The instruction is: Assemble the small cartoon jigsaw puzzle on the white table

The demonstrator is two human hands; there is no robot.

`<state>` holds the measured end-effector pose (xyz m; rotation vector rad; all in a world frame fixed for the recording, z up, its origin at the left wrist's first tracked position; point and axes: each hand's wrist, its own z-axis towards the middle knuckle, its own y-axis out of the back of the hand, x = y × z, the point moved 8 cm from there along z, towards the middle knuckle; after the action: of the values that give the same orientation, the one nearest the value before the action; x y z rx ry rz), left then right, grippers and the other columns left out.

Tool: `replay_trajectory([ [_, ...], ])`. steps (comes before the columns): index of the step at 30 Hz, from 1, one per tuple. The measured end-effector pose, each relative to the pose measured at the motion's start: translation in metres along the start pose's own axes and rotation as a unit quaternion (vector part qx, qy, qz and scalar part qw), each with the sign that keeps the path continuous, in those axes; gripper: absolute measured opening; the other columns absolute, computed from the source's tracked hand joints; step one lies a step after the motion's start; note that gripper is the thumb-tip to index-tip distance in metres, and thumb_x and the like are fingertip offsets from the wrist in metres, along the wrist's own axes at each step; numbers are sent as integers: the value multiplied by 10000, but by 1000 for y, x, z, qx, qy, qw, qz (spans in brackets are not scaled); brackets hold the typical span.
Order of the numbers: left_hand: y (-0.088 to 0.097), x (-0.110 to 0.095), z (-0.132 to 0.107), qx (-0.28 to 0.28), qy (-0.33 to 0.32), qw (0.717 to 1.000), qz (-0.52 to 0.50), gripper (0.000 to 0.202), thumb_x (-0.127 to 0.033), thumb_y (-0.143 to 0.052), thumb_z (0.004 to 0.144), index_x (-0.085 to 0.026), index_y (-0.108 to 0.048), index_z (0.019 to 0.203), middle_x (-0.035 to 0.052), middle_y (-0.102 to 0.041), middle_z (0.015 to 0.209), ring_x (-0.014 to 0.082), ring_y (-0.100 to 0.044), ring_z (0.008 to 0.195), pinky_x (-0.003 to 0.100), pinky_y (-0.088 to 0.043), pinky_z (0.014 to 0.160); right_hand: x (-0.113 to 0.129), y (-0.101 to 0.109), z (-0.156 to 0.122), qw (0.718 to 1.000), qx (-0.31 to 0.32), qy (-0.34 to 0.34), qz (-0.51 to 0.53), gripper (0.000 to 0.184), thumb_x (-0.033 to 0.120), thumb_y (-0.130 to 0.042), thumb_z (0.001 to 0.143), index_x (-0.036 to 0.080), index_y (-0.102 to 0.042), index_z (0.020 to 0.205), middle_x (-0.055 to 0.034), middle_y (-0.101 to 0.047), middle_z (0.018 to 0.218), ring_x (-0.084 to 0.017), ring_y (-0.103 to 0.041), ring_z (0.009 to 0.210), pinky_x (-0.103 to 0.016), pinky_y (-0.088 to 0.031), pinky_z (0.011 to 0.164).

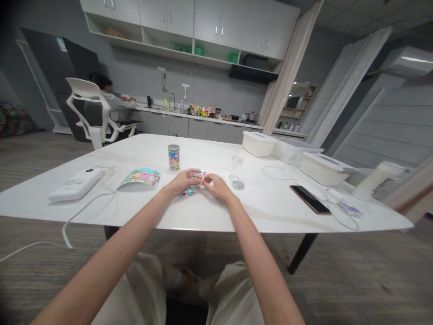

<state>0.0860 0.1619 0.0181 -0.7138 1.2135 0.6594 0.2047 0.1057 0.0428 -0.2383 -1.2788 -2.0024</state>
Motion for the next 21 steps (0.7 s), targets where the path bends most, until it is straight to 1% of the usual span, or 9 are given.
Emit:
replay_trajectory([
  [3,-1,1,0,-4,0,1000,1,495,-167,-846,553,-134,-626,995,7,-690,795,123,-652,684,310,-516,757,0,1,0,1000,-7,-1,4,151,305,-590,844,166,-627,889,-44,-668,872,-158,-588,805,-308,-455,794],
  [10,1,-1,1,-20,-3,1000,-2,496,-173,-838,530,-136,-623,975,-8,-668,792,119,-636,680,303,-513,729,2,5,-1,1000,-11,-7,12,163,316,-625,814,170,-624,888,-38,-671,866,-148,-581,776,-291,-456,762],
  [16,-1,0,4,-9,-10,1000,4,504,-226,-852,506,-141,-629,950,-24,-646,770,104,-610,647,272,-487,676,6,8,0,1000,-8,-7,10,157,320,-594,847,174,-628,896,-32,-669,855,-138,-572,750,-271,-454,727],
  [21,-1,1,4,2,-2,1000,-28,548,-221,-880,466,-136,-621,942,-24,-654,764,104,-627,654,257,-485,673,6,7,-1,1000,-3,-11,7,165,327,-598,853,173,-625,907,-30,-662,856,-132,-560,726,-262,-448,708],
])
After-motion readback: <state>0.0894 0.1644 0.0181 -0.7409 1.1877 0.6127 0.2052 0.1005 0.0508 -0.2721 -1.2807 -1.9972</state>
